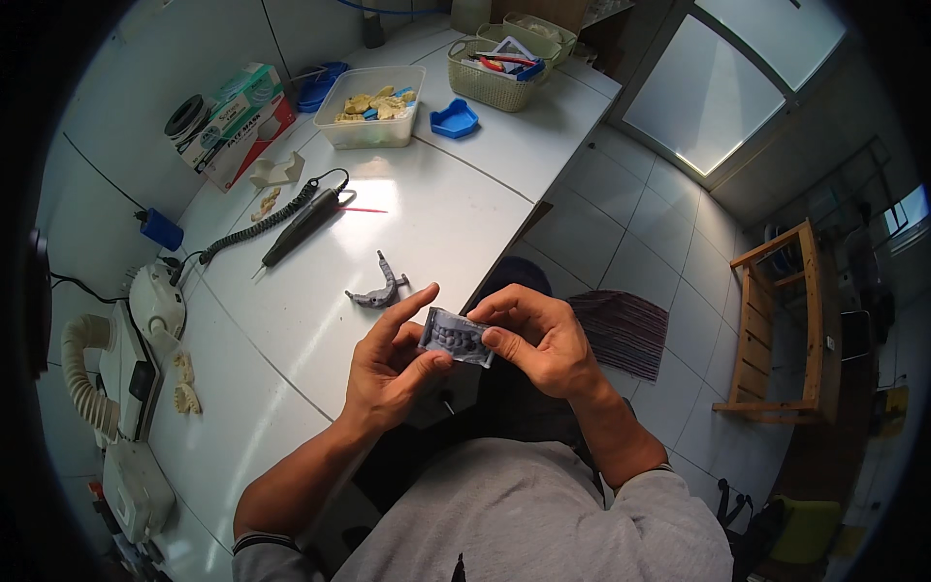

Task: The recorder uses a dental handpiece to refine and trim a stone dental model on a laboratory workbench.

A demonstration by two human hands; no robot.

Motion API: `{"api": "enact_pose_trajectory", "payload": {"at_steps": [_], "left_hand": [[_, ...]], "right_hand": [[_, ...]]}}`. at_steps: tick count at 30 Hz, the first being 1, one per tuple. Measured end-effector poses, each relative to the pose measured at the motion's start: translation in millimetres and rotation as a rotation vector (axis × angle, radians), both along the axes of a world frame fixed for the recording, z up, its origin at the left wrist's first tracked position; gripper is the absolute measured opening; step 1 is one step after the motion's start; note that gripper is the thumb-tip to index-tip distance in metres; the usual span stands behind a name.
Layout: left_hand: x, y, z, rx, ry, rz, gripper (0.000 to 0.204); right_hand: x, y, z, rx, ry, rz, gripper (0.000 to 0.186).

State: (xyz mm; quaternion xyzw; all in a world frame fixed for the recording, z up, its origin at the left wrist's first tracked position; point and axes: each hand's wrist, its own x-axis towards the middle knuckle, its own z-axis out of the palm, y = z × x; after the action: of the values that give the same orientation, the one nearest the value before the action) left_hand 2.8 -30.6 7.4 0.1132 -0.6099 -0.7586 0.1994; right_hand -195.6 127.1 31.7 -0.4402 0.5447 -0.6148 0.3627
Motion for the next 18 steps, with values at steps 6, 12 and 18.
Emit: {"api": "enact_pose_trajectory", "payload": {"at_steps": [6, 12, 18], "left_hand": [[0.6, 0.7, 1.5, 0.0, -0.002, -0.012, 0.072], [-0.4, 1.4, -1.0, -0.001, 0.01, -0.017, 0.07], [-1.3, -0.2, -0.8, 0.052, 0.007, -0.01, 0.067]], "right_hand": [[-0.4, 1.4, -2.5, 0.023, -0.065, 0.003, 0.022], [-1.6, 3.3, -3.6, -0.003, -0.121, 0.016, 0.023], [-2.4, 0.8, -6.8, -0.078, -0.095, 0.03, 0.029]]}}
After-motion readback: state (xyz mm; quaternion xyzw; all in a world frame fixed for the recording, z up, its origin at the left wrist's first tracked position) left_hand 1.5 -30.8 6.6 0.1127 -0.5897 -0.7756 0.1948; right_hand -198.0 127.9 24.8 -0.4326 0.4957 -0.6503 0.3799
